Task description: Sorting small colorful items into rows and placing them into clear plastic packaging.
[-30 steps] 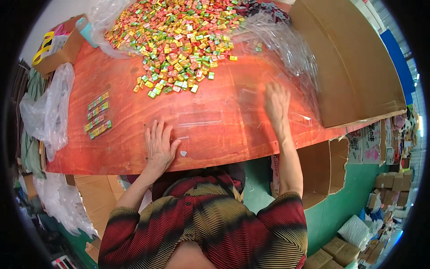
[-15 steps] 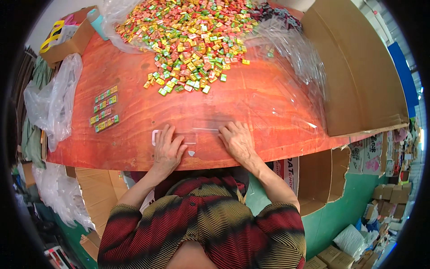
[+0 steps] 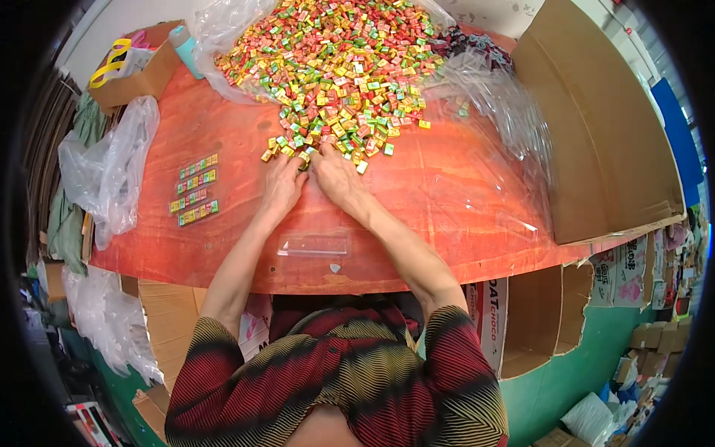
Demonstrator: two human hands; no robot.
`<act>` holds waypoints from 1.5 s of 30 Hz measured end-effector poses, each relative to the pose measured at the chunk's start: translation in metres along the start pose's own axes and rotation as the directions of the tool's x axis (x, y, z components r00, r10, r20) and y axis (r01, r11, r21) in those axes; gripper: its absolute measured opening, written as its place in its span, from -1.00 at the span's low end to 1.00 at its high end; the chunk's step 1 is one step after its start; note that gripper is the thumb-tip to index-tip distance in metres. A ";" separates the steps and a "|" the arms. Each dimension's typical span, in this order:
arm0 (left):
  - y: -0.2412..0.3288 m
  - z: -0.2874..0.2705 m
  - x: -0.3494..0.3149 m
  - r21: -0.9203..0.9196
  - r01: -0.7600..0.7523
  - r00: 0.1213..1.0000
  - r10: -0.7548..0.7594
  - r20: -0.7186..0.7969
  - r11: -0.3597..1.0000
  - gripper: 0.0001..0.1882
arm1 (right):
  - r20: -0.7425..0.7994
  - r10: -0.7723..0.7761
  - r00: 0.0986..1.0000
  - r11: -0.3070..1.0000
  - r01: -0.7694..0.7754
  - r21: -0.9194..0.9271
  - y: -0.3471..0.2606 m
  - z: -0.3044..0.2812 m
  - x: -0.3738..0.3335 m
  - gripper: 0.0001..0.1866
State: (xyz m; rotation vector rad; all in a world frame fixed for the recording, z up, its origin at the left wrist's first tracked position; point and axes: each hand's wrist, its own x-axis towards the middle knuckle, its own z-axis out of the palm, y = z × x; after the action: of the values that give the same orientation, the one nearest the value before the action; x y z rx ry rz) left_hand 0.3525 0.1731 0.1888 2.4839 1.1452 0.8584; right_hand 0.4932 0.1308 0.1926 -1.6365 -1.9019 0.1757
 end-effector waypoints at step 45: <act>0.001 -0.009 -0.037 -0.153 0.051 0.990 -0.029 0.141 0.987 -0.66 | 0.161 0.068 0.985 0.989 -0.045 -0.141 0.002 -0.043 -0.010 -0.77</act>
State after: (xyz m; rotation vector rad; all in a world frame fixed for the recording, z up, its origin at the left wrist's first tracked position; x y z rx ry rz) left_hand 0.3286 0.1446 0.1814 2.3447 1.0367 0.7228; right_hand 0.5177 0.1101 0.2225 -1.8183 -2.0314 0.2145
